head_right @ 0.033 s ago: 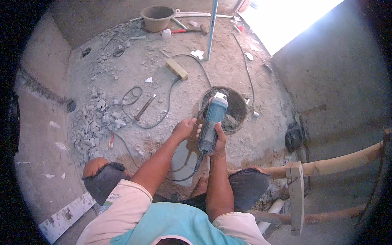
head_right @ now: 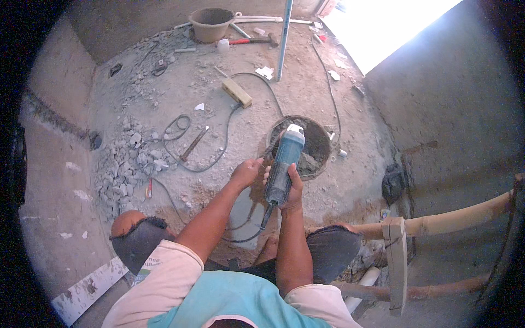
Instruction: The person uses an angle grinder to cut or grind a metal rod embedded in a hole in a concrete floor, holding the tool with both hands while sitting on the floor.
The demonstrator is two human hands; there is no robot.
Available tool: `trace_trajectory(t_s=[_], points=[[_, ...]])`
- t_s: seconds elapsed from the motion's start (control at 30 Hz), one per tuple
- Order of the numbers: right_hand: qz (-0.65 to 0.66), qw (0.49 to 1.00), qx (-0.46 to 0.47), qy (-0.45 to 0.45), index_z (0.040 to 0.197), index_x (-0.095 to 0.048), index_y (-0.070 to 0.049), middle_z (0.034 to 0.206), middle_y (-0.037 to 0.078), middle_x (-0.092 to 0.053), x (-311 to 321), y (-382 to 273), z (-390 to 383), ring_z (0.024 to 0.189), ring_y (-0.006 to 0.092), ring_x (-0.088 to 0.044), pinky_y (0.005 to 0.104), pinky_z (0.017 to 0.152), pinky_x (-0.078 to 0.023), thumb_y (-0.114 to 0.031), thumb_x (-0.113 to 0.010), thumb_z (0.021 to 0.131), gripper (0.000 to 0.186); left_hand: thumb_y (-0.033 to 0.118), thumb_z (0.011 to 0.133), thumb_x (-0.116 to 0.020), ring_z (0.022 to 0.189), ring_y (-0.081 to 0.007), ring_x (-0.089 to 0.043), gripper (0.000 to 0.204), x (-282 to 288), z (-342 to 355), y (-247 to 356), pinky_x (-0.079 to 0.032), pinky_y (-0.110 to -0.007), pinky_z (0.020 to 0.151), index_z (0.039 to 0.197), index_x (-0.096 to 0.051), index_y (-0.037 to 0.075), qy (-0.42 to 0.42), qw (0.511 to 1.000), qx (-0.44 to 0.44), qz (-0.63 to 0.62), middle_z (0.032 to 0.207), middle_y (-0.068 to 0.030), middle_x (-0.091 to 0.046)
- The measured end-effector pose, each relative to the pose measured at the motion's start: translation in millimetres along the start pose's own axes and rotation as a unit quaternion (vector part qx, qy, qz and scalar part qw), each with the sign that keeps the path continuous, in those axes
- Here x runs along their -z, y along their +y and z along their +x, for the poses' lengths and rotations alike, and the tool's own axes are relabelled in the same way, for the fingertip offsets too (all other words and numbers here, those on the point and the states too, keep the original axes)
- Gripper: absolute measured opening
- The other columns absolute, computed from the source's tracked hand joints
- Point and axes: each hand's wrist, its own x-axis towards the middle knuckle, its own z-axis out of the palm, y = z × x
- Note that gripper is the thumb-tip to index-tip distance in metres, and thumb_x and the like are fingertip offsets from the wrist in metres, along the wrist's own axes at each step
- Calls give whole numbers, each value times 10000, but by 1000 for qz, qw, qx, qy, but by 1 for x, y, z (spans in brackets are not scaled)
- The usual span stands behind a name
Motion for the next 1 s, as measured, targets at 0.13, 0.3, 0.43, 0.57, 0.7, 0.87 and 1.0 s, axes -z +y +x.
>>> trace_trajectory(t_s=[0.13, 0.3, 0.43, 0.57, 0.7, 0.87, 1.0], points=[[-2, 1000, -13, -2, 1197, -443, 83, 957, 189, -615, 2, 0, 1, 768, 253, -660, 349, 669, -583, -506, -530, 890, 670, 471, 924, -414, 1020, -425, -583, 500, 2, -3, 0, -446, -468, 876, 1014, -641, 35, -7, 1000, 2, -17, 1045, -253, -626], [-12, 1000, -16, 8, 1195, -455, 75, 948, 181, -622, 2, 2, 2, 748, 253, -660, 350, 664, -581, -508, -506, 900, 655, 474, 922, -412, 1008, -425, -585, 495, -1, 0, -4, -448, -471, 864, 993, -638, 40, -5, 1000, 1, -18, 1030, -249, -629], [-25, 999, -10, 21, 1197, -462, 71, 945, 178, -629, 1, 2, 3, 736, 252, -660, 352, 665, -579, -513, -502, 898, 657, 475, 919, -412, 1005, -424, -585, 486, -3, 0, -7, -449, -472, 860, 1000, -636, 51, 9, 1000, -7, -18, 1025, -249, -630], [-36, 999, -11, 24, 1198, -463, 72, 957, 183, -626, 1, 1, 3, 742, 253, -658, 351, 664, -577, -516, -503, 897, 662, 429, 928, -461, 903, -337, -646, 447, -5, 0, -5, -478, -413, 814, 1037, -638, 34, 30, 999, -16, 3, 942, -208, -666], [-36, 999, -6, 18, 1195, -463, 74, 962, 189, -623, 1, 2, 3, 749, 256, -657, 352, 663, -576, -510, -505, 899, 656, 421, 928, -469, 858, -309, -658, 424, -9, 3, -9, -488, -402, 781, 1009, -641, 42, 23, 999, 2, -38, 923, -185, -674], [-22, 1000, -8, 19, 1190, -463, 77, 960, 198, -622, 0, 1, 2, 752, 261, -658, 354, 665, -579, -495, -512, 900, 642, 436, 927, -463, 860, -313, -657, 435, -7, 0, -6, -487, -407, 780, 1000, -645, 48, 21, 1000, 13, -18, 929, -182, -674], [-19, 1000, -8, 15, 1188, -460, 80, 957, 201, -623, 3, 0, 0, 753, 264, -661, 355, 665, -582, -483, -517, 901, 634, 468, 921, -446, 894, -346, -645, 478, -6, -3, -2, -479, -424, 796, 999, -645, 41, 35, 999, 5, 11, 946, -201, -664]])
